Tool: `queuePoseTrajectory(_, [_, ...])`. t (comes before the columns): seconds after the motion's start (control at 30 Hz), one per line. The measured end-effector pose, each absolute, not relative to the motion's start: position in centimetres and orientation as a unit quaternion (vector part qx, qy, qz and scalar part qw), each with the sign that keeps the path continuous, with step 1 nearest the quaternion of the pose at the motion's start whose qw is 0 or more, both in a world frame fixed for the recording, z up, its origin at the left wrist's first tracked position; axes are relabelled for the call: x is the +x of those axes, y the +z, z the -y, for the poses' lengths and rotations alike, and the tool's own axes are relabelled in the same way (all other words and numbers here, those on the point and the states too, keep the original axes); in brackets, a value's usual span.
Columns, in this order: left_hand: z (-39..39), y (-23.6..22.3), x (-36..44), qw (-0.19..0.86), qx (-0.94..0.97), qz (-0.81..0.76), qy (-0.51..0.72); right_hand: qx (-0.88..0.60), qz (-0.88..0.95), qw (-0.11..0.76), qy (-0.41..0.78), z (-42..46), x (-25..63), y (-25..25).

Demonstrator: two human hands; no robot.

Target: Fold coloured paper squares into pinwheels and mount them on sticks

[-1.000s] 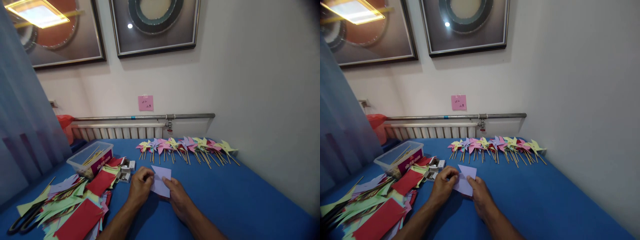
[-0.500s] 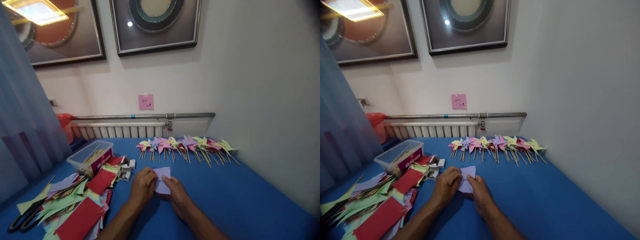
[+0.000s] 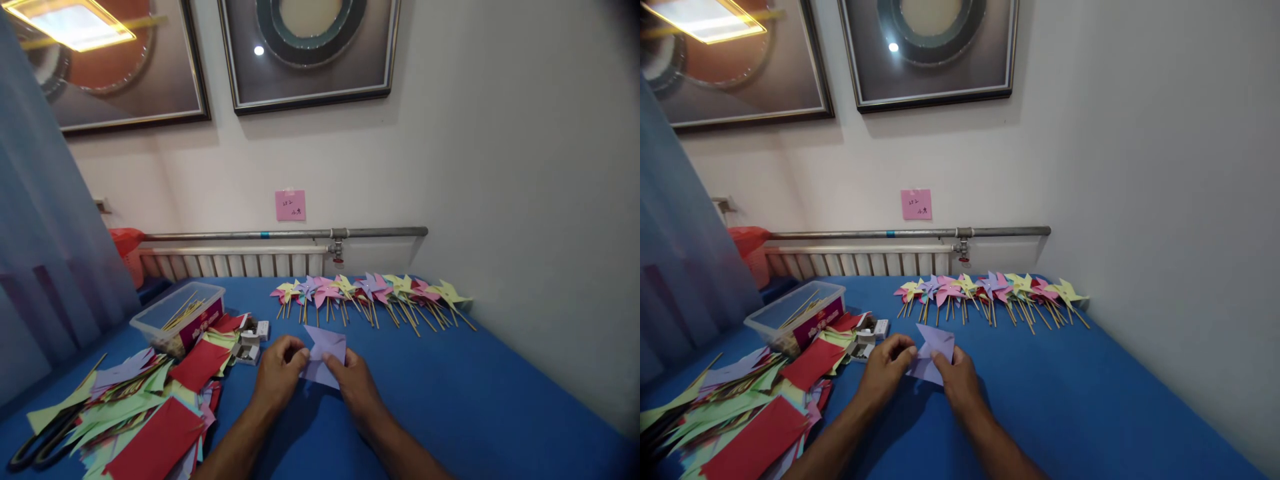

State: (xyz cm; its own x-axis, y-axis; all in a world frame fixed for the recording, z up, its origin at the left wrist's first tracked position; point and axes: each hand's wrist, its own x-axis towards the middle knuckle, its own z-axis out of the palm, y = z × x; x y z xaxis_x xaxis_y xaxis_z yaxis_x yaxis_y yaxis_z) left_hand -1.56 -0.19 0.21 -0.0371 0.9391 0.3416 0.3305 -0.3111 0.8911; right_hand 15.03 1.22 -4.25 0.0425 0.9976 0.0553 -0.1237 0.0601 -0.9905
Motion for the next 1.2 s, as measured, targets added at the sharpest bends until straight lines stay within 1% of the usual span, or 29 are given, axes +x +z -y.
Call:
queuePoseTrajectory(0.07, [-0.2,0.1,-1.5,0.389,0.579,-0.512,0.500,-0.462,0.489,0.545,0.501,-1.0,14.9,-3.9])
queuePoseTrajectory(0.13, [-0.6,-0.2,-1.4,0.456,0.552,-0.506,0.481,-0.456,0.502,0.535,0.504,-0.7,14.7,-3.6])
queuePoseTrajectory(0.23, [-0.8,-0.5,-1.4,0.497,0.528,-0.512,0.460,-0.459,0.514,0.521,0.504,-0.5,14.3,-3.4])
queuePoseTrajectory(0.47, [-0.5,-0.1,-1.0,0.498,0.494,-0.524,0.483,-0.453,0.524,0.511,0.509,-0.5,14.2,-3.6])
queuePoseTrajectory(0.8, [-0.6,-0.3,-0.9,0.532,0.483,-0.510,0.473,-0.500,0.520,0.496,0.483,-0.7,14.4,-3.6])
queuePoseTrajectory(0.9, [-0.6,-0.3,-0.7,0.530,0.481,-0.516,0.471,-0.494,0.525,0.497,0.484,-0.7,14.4,-3.7])
queuePoseTrajectory(1.2, [-1.0,-0.8,-0.9,0.517,0.487,-0.522,0.472,-0.410,0.467,0.551,0.557,-0.4,14.3,-2.8])
